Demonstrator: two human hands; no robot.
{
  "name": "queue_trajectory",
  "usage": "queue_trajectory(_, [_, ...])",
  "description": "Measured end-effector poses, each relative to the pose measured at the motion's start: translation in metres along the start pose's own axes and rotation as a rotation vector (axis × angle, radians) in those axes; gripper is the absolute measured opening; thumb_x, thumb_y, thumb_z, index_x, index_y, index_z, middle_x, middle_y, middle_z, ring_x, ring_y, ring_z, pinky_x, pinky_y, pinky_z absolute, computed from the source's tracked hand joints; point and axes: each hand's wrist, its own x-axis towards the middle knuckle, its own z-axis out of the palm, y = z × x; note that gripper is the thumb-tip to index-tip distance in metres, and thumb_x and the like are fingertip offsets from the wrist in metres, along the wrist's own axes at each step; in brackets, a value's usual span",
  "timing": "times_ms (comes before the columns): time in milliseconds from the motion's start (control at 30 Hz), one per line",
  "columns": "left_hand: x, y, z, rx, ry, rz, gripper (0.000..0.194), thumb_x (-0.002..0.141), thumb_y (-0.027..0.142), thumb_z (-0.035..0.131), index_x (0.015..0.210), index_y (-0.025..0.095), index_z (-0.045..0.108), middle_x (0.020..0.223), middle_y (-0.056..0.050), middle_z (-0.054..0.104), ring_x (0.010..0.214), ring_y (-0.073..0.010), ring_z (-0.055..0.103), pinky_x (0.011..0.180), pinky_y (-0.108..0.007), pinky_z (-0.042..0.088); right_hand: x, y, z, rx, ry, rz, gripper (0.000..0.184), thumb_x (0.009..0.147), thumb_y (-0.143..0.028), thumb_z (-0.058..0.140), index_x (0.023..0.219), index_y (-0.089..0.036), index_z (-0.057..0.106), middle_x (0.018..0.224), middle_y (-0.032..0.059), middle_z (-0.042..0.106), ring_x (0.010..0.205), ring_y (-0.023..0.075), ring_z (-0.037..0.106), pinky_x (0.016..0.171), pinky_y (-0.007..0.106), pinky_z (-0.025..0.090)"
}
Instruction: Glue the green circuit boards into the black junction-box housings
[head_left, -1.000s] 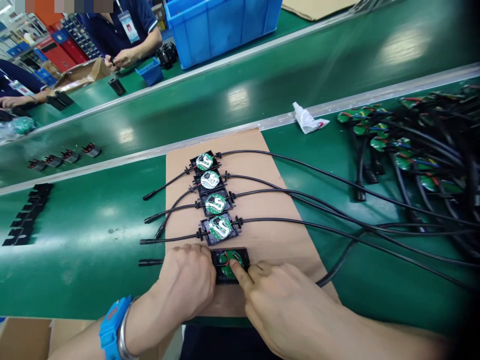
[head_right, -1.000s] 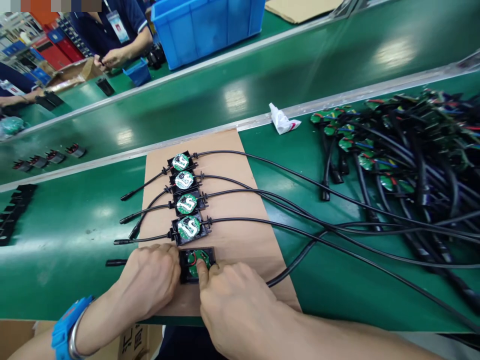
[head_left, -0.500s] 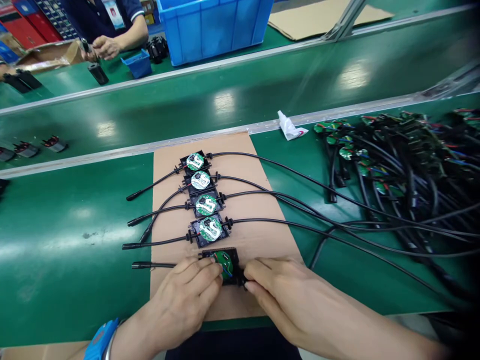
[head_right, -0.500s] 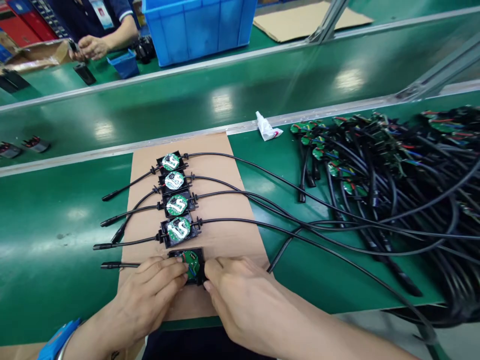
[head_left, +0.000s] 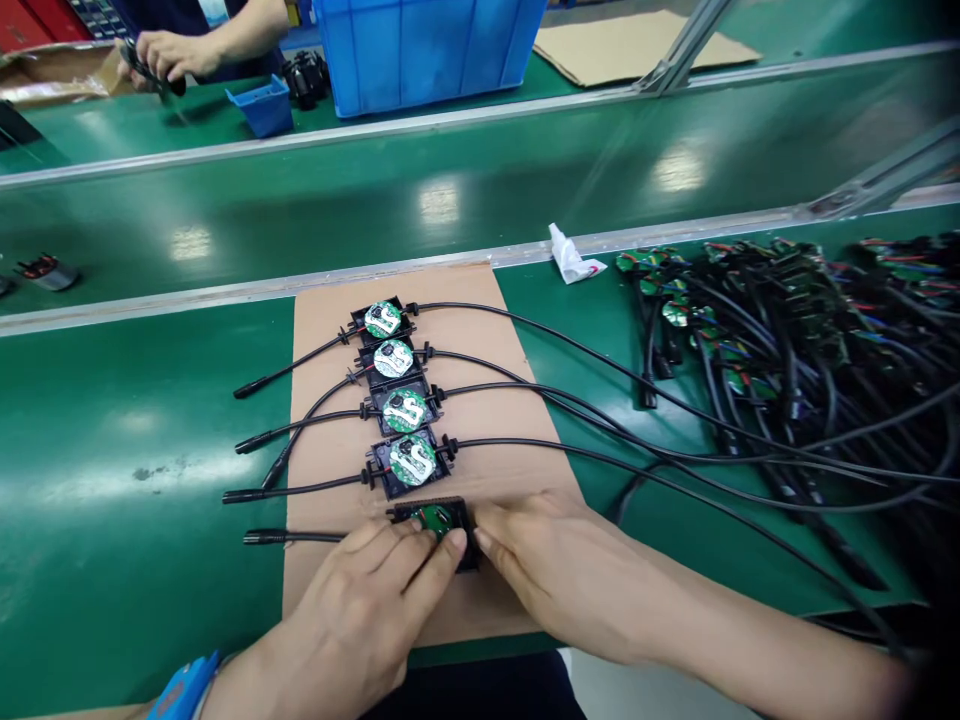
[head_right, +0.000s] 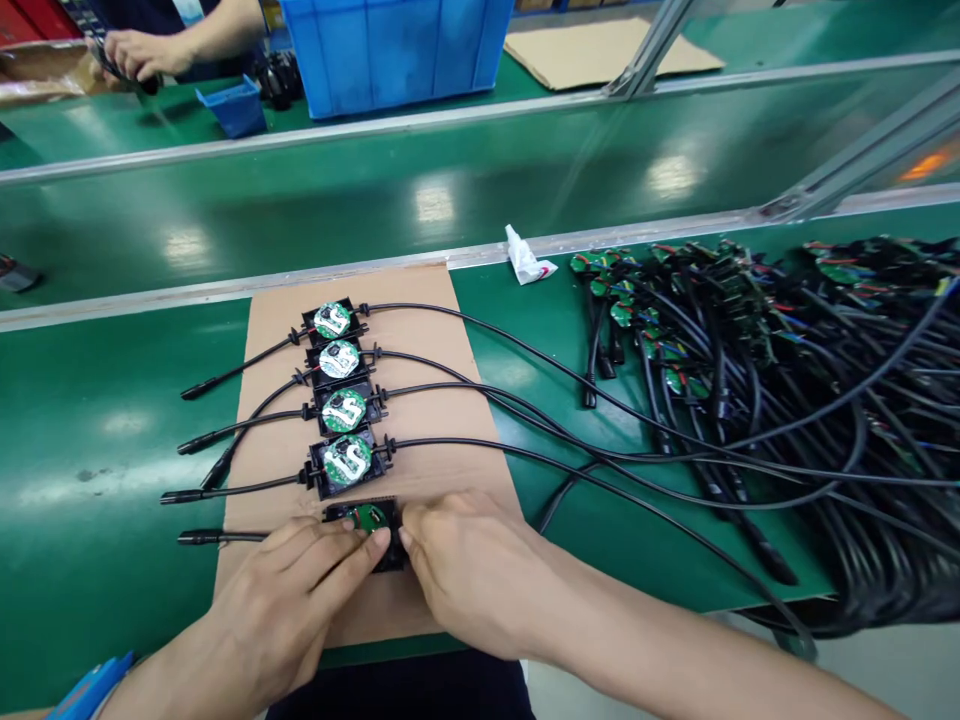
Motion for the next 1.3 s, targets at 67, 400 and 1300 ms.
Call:
queue_trajectory(67, [0.000,0.000,0.004,0.016,0.010,0.014,0.064,0.077,0.004,0.039,0.141,0.007,0.039,0.120,-0.013,0.063,0.108,-0.0249,0.057,0.096,-0.041,0.047,0.000,0.003,0.000,-0.005,0.003,-0.040,0.024,0.094,-0.017,0.035,0.080,-0.018,0.055,0.072,0.0036,0.063,0.066,0.0170,0.057,0.059,0.028,0.031])
queue_trajectory(400, [0.015,0.018,0.005,0.184,-0.039,-0.044,0.051,0.076,0.013,0.046,0.125,0.005,0.056,0.102,-0.010,0.067,0.092,-0.0269,0.057,0.083,-0.039,0.044,0.006,-0.008,0.021,-0.356,-0.006,0.076,0.013,0.073,-0.007,0.049,0.083,-0.015,0.053,0.068,0.0094,0.063,0.054,0.0219,0.058,0.048,0.030,0.015])
queue_trajectory(1300, [-0.004,-0.045,-0.026,-0.066,0.226,-0.384,0.014,0.095,0.017,0.039,0.100,0.017,0.052,0.087,-0.005,0.059,0.076,-0.0196,0.058,0.064,-0.032,0.050,0.026,0.040,-0.002,0.011,0.482,-0.260,0.022,0.093,-0.007,0.035,0.098,-0.014,0.055,0.087,0.0071,0.054,0.083,0.0178,0.049,0.075,0.032,0.043])
